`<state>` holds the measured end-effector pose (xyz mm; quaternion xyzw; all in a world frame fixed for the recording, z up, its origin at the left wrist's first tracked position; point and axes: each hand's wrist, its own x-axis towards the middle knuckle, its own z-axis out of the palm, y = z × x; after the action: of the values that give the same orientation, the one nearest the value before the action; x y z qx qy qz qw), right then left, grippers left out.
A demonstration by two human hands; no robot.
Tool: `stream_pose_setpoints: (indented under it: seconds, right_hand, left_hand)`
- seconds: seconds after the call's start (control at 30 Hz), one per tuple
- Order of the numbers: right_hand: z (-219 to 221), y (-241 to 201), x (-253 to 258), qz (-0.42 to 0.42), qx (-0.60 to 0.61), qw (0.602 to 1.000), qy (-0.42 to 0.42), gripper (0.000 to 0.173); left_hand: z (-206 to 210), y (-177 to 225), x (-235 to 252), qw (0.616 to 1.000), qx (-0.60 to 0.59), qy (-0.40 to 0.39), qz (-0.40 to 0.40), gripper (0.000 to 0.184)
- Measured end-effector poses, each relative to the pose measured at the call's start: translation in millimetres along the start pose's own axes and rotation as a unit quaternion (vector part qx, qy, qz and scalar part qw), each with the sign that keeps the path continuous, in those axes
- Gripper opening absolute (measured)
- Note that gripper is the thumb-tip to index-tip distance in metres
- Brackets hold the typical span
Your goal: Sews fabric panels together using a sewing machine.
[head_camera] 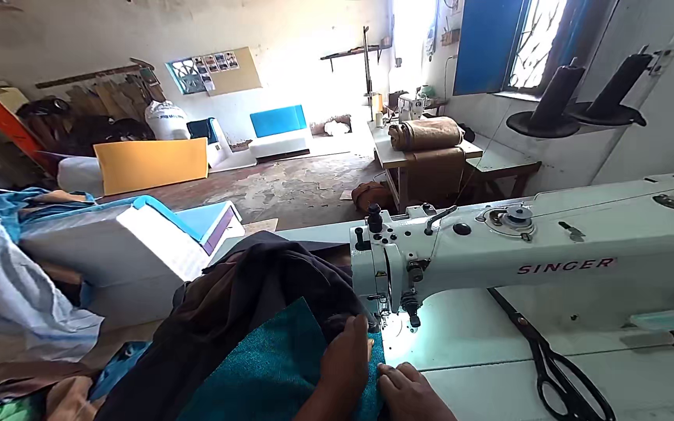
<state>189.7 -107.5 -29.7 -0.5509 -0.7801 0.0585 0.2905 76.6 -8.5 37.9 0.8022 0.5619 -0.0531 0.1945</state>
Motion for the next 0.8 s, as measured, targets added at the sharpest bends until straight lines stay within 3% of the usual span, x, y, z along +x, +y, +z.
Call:
stream_pose_setpoints:
  seconds: [0.07,0.17,0.2,0.3,0.37,0.47,0.53,0.8]
  right_hand:
    - [-6,-4,-1,0.006,-0.004,0.999,-0.044,0.018]
    - [-20,-8,-1,0.025,0.030,0.989,-0.141,0.027]
    - [-23,-7,0,0.026,0.038,0.986,-0.161,0.030]
    - [-23,-2,1,-0.004,0.030,0.986,-0.162,0.032]
    - [-9,8,-2,-0.069,-0.028,0.995,-0.067,0.021]
    - [6,19,1,-0.122,-0.090,0.988,0.039,0.012]
    - [9,19,3,-0.116,-0.112,0.986,0.051,0.012]
    - [12,13,8,-0.046,-0.133,0.988,0.061,0.012]
  left_hand:
    - [8,-2,0,0.993,0.062,0.061,0.075,0.033]
    - [23,-11,4,0.952,0.173,0.184,0.173,0.031]
    - [23,-13,4,0.942,0.195,0.193,0.193,0.032]
    - [13,-15,-6,0.958,0.188,0.074,0.205,0.035]
    - [9,-19,-10,0.967,0.161,0.016,0.199,0.043]
    - [12,-30,-7,0.971,0.128,0.002,0.202,0.048]
    - [18,-35,-3,0.971,0.125,0.021,0.203,0.049]
    - [7,-31,13,0.978,0.101,-0.034,0.180,0.053]
